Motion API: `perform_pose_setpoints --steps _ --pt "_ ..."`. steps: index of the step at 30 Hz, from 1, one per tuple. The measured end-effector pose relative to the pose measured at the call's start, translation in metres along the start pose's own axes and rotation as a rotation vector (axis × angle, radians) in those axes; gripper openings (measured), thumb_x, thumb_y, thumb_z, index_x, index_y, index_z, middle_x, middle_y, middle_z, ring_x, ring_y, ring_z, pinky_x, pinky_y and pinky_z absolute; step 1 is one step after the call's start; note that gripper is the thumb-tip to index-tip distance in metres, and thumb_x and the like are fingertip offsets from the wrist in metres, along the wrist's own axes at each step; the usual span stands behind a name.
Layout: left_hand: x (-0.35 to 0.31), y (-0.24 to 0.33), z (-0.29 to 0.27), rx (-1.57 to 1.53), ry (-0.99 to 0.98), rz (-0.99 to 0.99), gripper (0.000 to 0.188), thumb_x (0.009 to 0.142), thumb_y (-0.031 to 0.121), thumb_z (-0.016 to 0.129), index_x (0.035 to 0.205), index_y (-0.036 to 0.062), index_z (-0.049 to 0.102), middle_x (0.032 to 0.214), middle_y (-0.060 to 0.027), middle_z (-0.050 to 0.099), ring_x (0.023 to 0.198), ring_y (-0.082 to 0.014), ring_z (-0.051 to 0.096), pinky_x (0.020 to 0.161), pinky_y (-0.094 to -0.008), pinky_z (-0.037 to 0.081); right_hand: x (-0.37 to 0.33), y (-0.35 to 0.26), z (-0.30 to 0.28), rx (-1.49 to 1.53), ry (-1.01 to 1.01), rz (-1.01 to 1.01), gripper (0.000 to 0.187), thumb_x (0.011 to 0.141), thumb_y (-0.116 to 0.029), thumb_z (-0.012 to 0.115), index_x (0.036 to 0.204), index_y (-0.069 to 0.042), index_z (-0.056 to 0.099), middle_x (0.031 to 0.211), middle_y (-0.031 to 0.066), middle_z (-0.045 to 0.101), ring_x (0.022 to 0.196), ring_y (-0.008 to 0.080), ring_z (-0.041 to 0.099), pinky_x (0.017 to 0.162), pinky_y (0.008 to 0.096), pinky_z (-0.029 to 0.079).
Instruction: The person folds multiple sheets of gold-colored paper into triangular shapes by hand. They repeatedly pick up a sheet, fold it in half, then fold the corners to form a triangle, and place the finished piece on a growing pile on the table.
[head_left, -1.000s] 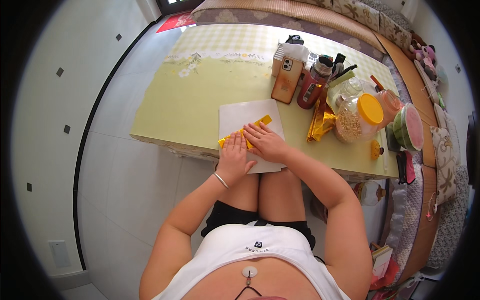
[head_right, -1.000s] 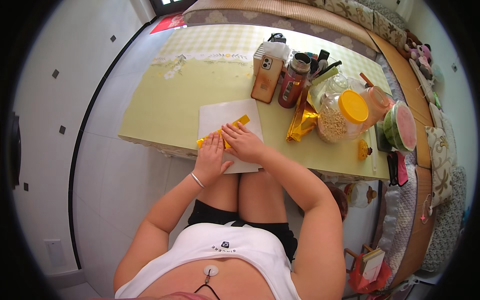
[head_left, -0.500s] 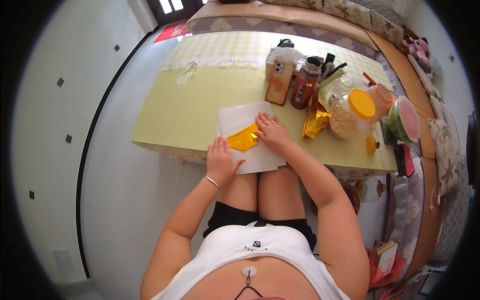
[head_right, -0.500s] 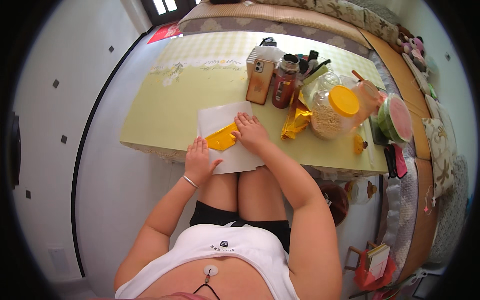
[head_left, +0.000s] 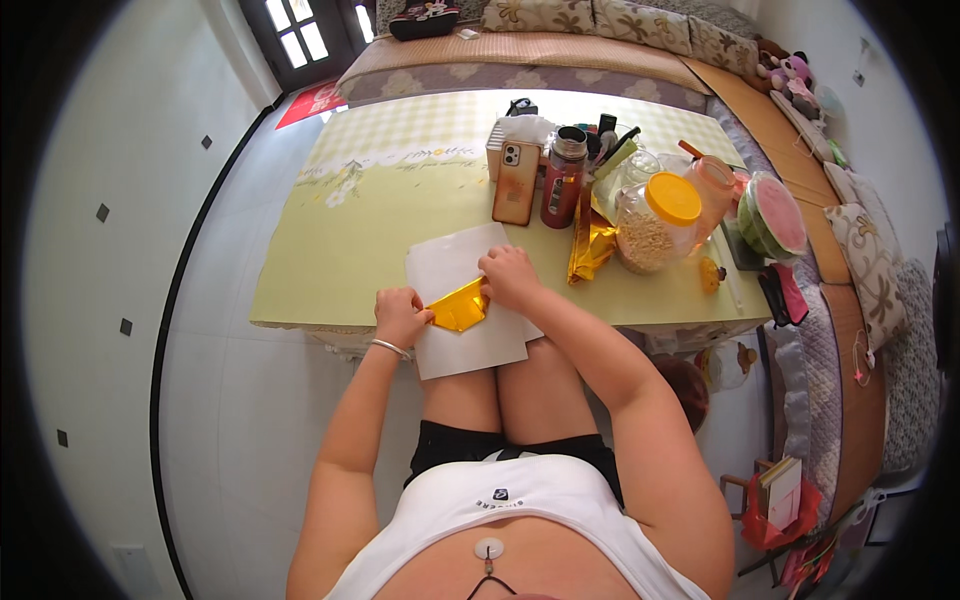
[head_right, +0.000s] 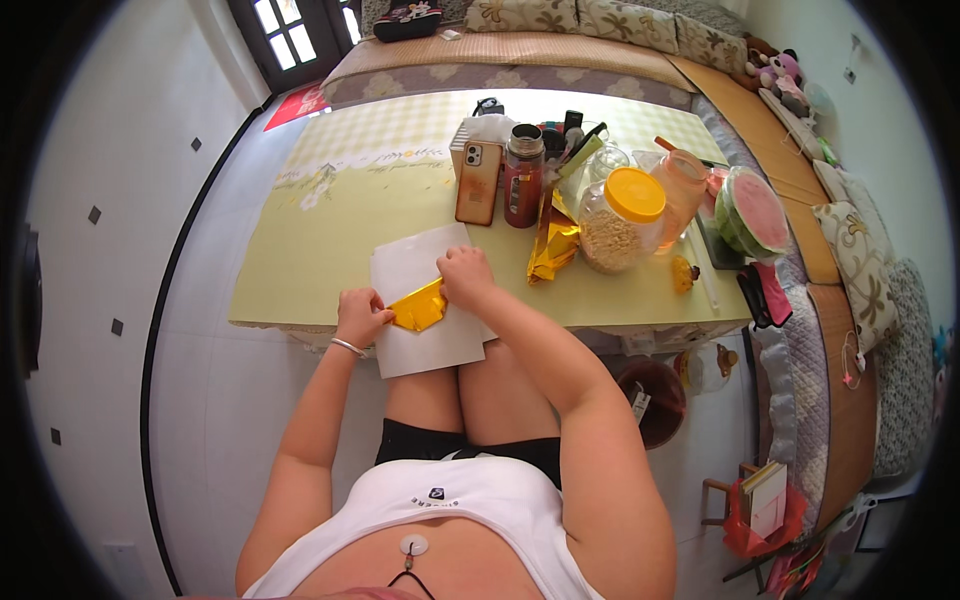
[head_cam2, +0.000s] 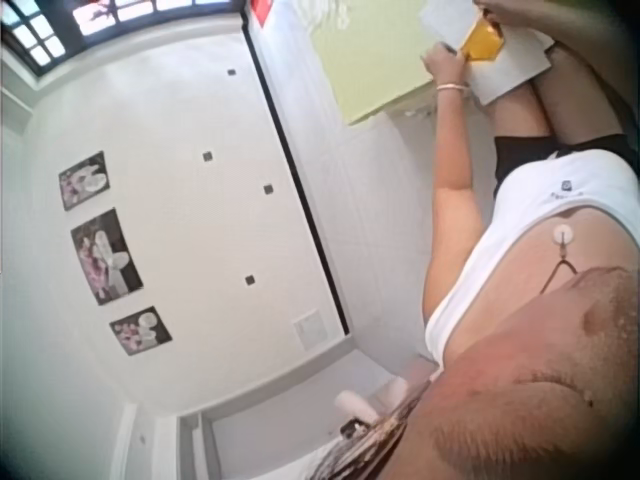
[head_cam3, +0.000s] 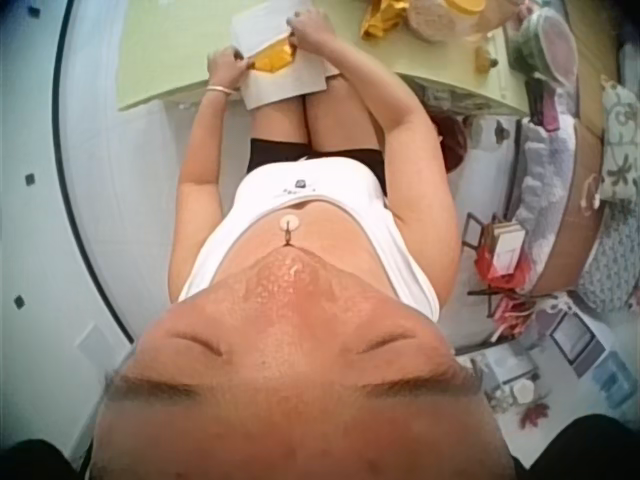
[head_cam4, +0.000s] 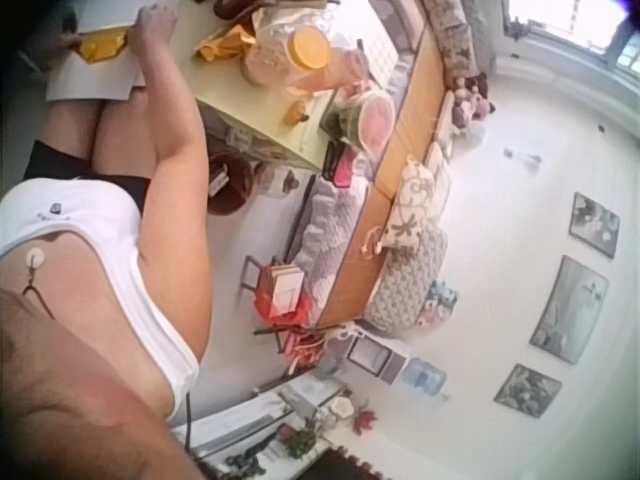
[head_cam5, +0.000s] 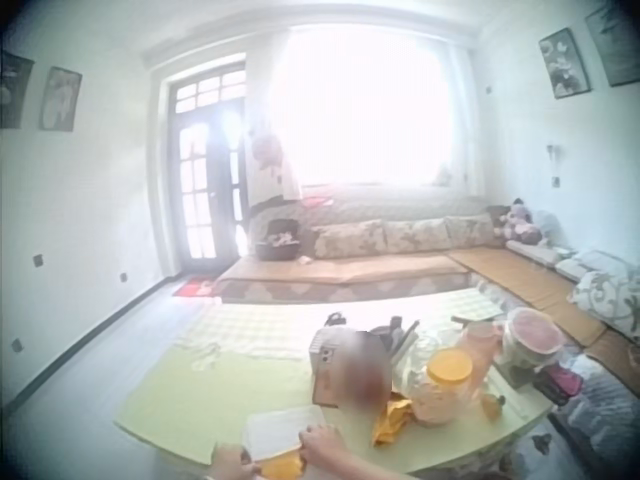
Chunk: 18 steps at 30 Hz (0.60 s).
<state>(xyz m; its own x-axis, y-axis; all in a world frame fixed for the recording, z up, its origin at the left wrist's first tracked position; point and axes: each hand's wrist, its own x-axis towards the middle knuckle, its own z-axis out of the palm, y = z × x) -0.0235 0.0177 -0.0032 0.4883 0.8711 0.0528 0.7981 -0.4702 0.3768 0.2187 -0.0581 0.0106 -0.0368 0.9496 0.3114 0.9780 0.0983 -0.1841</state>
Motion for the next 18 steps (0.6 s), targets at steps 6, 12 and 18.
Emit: perform_pose_setpoints --steps 6,12,18 --pt "-0.015 0.024 -0.008 0.028 0.244 0.211 0.038 0.07 0.015 0.079 0.104 0.0059 0.066 0.11 -0.013 0.064 0.11 -0.0349 0.056 0.097 -0.0473 0.043 -0.057 0.005 -0.05 0.523 0.709 0.251 0.009 0.091 -0.007 0.062 0.099 -0.002 0.064 0.107 0.0156 0.067 0.103 0.0344 0.063 0.09 0.0425 0.049" --pt "0.005 0.083 -0.004 -0.181 0.336 0.504 0.045 0.072 0.01 0.075 0.114 -0.0002 0.062 0.121 -0.0196 0.061 0.12 -0.038 0.053 0.104 -0.0473 0.041 -0.106 0.083 -0.05 0.285 0.774 0.44 0.03 0.088 0.003 0.052 0.116 0.002 0.063 0.123 0.0206 0.064 0.118 0.0379 0.058 0.104 0.044 0.043" --pt "0.044 0.181 0.013 -0.229 0.072 0.754 0.058 0.082 0.014 0.071 0.134 -0.0035 0.052 0.142 -0.0225 0.051 0.132 -0.0392 0.046 0.111 -0.0438 0.039 -0.101 0.117 -0.036 0.113 0.39 0.351 0.041 0.086 0.002 0.051 0.125 0.003 0.063 0.137 0.0201 0.058 0.133 0.0366 0.049 0.112 0.0426 0.038"
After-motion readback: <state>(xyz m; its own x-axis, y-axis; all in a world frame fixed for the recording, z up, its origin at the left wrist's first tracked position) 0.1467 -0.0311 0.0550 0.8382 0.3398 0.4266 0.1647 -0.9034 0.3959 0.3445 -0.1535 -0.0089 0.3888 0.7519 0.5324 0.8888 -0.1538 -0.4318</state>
